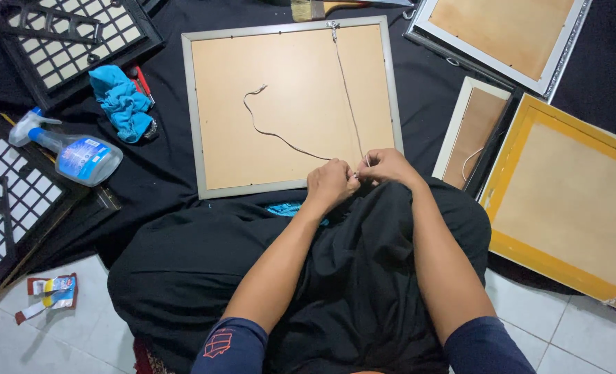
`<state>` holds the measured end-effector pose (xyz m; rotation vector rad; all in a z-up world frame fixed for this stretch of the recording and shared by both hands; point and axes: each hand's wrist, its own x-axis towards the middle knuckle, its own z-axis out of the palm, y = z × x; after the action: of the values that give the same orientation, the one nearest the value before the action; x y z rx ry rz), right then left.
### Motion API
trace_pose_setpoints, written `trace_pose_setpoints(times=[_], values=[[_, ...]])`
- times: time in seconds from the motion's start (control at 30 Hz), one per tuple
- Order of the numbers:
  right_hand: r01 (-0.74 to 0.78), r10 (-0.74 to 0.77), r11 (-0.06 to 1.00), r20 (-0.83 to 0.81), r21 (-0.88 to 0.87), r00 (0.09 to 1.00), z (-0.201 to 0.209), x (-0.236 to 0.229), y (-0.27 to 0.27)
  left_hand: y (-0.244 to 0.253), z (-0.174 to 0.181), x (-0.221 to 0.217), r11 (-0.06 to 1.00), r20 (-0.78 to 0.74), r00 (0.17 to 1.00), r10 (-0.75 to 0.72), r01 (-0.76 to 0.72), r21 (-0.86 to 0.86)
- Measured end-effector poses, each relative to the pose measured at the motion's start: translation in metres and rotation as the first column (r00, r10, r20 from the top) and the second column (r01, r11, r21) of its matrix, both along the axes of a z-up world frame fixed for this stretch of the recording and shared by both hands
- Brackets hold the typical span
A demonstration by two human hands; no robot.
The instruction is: Cleaning the glass and attaching hanging wires to picture frames
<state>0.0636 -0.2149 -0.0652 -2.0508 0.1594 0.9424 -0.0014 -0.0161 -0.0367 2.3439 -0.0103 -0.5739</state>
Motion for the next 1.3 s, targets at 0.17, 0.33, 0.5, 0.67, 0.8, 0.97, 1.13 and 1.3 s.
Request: trace_pose_setpoints(times=[0.17, 0.33, 0.5, 0.67, 0.8, 0.97, 1.13, 1.3], values=[[-0.045, 0.048, 0.998, 0.042, -0.053, 0.998, -0.011, 0.005, -0.001, 0.001, -0.002, 0.002, 1.0, 0.036, 0.999, -0.017, 0.016, 0.016], [-0.088, 0.095, 0.991, 0.064, -0.102, 0.993, -0.008, 0.004, -0.004, 0.006, -0.01, 0.001, 0.999, 0.073, 0.996, -0.041, 0.039, 0.027], [-0.048, 0.045, 0.997, 0.043, 0.068, 0.998, -0.016, 0.003, -0.006, 0.007, -0.016, -0.002, 0.997, 0.055, 0.997, -0.062, 0.059, 0.049], [-0.095, 0.094, 0.995, 0.107, 0.007, 0.99, -0.025, 0.005, -0.008, 0.004, -0.013, -0.002, 1.0, 0.043, 0.999, -0.019, 0.018, 0.023], [-0.08, 0.083, 0.996, 0.062, -0.039, 0.995, -0.005, 0.002, -0.003, 0.0, -0.016, -0.004, 0.999, 0.074, 0.997, 0.034, -0.032, -0.035], [-0.108, 0.122, 0.985, 0.095, -0.136, 0.988, -0.019, 0.004, -0.005, 0.0, 0.002, -0.002, 0.998, 0.051, 0.997, 0.06, -0.058, -0.036], [-0.128, 0.156, 0.979, 0.169, -0.161, 0.973, -0.009, 0.003, 0.002, 0.005, 0.013, 0.008, 0.998, -0.121, 0.991, 0.058, -0.057, 0.016], [-0.214, 0.215, 0.976, 0.205, -0.029, 0.955, -0.001, -0.005, 0.005, 0.012, 0.018, 0.01, 0.998, -0.205, 0.979, 0.014, -0.001, 0.064]])
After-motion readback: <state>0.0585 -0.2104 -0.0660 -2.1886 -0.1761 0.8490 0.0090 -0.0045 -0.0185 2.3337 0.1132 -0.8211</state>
